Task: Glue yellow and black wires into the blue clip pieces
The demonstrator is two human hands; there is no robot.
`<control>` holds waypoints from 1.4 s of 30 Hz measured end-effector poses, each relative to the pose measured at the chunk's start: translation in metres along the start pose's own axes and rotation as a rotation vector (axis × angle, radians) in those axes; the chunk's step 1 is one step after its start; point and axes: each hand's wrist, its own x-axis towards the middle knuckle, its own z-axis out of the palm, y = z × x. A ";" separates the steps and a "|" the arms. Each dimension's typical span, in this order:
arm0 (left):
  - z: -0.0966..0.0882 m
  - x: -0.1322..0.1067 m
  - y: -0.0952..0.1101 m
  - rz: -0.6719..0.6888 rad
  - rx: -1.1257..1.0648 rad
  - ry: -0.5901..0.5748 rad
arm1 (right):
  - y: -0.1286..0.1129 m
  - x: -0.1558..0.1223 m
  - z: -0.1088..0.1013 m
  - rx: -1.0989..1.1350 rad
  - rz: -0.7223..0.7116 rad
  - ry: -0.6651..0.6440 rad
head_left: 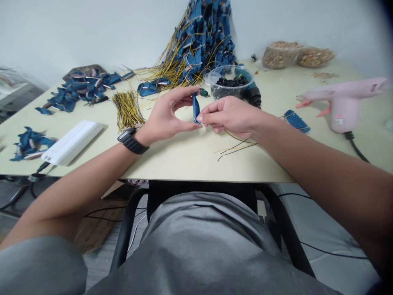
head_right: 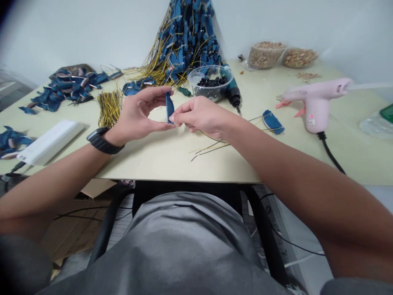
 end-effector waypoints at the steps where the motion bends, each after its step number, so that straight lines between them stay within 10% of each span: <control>1: 0.000 0.000 0.000 -0.014 0.000 0.002 | 0.000 -0.001 0.001 -0.008 0.002 0.013; 28: -0.004 0.002 0.010 -0.088 -0.088 -0.097 | -0.013 0.002 -0.001 0.228 0.127 -0.081; 42: 0.007 -0.002 0.011 0.059 0.048 0.045 | -0.014 0.002 -0.001 0.339 0.140 -0.170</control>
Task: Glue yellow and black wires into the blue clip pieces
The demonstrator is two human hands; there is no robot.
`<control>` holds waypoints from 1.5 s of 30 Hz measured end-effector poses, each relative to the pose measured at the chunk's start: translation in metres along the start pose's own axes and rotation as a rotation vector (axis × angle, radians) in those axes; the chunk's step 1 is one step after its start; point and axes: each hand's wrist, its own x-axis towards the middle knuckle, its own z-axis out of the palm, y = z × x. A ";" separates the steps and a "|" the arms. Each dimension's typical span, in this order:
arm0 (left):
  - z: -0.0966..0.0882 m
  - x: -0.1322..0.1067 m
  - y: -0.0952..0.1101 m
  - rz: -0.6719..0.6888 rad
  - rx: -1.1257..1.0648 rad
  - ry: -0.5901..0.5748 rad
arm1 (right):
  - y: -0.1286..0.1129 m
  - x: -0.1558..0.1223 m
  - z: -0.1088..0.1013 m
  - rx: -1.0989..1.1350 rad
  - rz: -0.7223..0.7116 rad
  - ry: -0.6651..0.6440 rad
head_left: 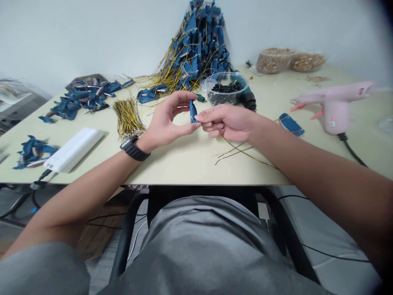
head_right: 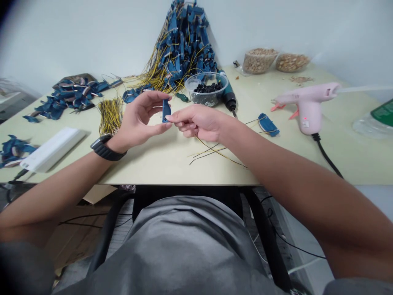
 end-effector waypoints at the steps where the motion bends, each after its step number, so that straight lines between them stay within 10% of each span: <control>1: -0.001 -0.001 0.003 0.034 0.057 0.001 | 0.002 0.001 -0.002 0.001 -0.004 -0.013; 30: 0.011 0.000 0.046 0.049 0.553 -0.111 | 0.006 0.006 -0.017 0.088 0.054 -0.130; 45: 0.016 -0.003 0.012 -0.026 0.087 -0.051 | 0.003 0.002 0.003 0.053 -0.039 0.056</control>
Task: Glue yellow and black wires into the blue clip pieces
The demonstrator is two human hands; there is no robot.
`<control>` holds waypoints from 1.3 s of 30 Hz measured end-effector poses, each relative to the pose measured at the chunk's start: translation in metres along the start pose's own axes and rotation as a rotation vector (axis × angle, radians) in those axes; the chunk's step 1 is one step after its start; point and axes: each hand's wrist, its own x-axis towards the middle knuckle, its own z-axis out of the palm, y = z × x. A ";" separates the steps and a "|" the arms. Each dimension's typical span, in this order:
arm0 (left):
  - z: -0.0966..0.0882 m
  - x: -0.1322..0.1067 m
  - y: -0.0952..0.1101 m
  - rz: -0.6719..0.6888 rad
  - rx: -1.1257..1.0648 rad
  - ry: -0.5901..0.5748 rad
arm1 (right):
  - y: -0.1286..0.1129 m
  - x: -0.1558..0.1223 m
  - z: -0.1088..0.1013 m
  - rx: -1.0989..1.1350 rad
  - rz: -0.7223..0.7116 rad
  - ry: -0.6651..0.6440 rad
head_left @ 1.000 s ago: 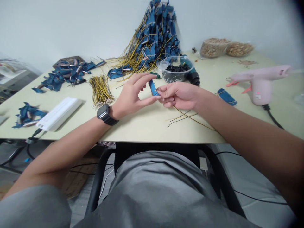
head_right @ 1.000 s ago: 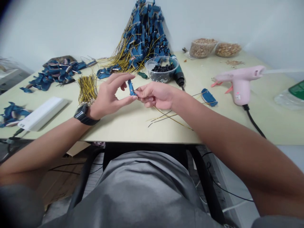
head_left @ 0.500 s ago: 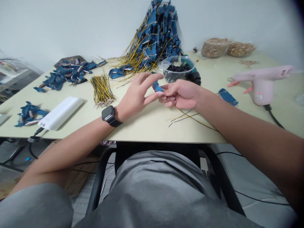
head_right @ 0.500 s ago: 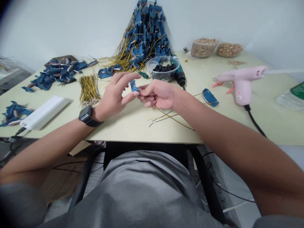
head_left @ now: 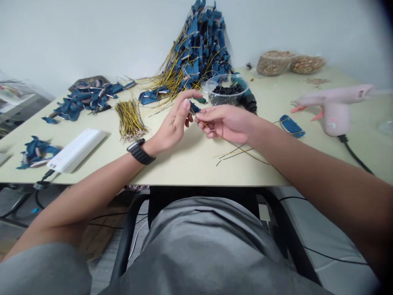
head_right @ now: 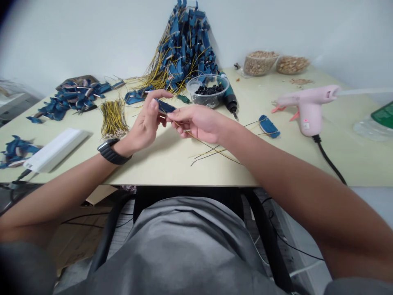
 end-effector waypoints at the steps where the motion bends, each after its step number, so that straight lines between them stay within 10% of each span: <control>1: -0.001 0.000 -0.001 -0.034 -0.034 -0.003 | 0.002 0.001 -0.003 -0.061 -0.020 0.011; 12: -0.005 0.007 0.028 -0.289 -0.232 -0.033 | 0.017 0.006 -0.015 -0.765 -0.629 0.282; 39: -0.011 0.009 0.028 -0.538 -0.629 -0.160 | 0.027 0.006 0.001 -0.817 -0.757 0.300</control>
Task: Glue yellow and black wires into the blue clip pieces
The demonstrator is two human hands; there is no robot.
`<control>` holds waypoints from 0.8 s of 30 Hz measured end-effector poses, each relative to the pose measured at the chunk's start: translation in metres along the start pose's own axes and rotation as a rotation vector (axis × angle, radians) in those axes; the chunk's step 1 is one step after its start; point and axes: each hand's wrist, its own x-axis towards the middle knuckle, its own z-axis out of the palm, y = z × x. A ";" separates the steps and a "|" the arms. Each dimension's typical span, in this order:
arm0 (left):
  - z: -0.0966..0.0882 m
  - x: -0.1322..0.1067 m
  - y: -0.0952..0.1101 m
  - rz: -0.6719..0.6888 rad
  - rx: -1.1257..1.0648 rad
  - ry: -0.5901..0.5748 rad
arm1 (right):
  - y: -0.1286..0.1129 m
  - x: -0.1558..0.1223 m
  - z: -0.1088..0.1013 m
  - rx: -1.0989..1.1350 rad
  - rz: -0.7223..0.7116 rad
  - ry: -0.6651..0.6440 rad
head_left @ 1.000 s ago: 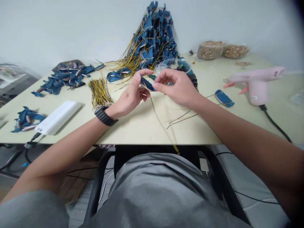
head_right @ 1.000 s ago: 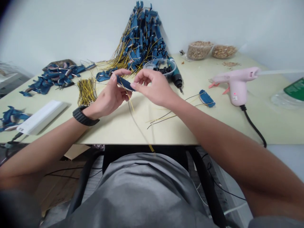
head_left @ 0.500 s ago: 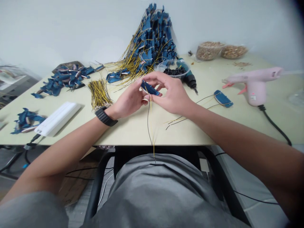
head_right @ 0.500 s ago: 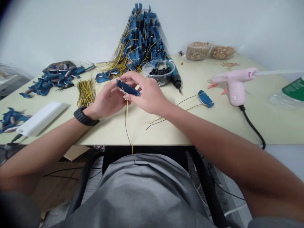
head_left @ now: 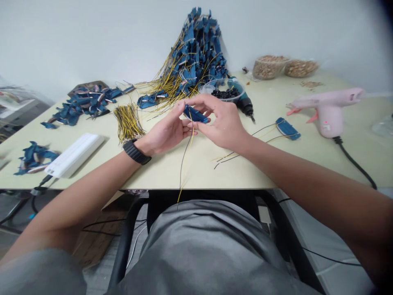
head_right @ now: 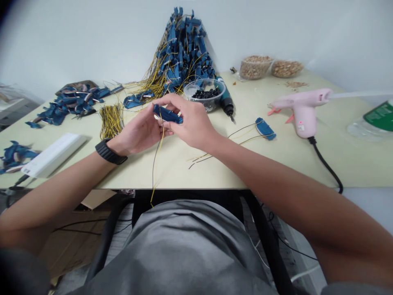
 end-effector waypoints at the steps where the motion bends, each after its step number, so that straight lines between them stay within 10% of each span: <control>1: 0.000 0.000 0.000 0.007 0.009 -0.017 | 0.001 0.000 0.000 -0.002 -0.005 0.002; 24: -0.021 0.016 -0.042 0.421 0.386 0.191 | -0.018 -0.006 0.001 0.131 0.213 -0.022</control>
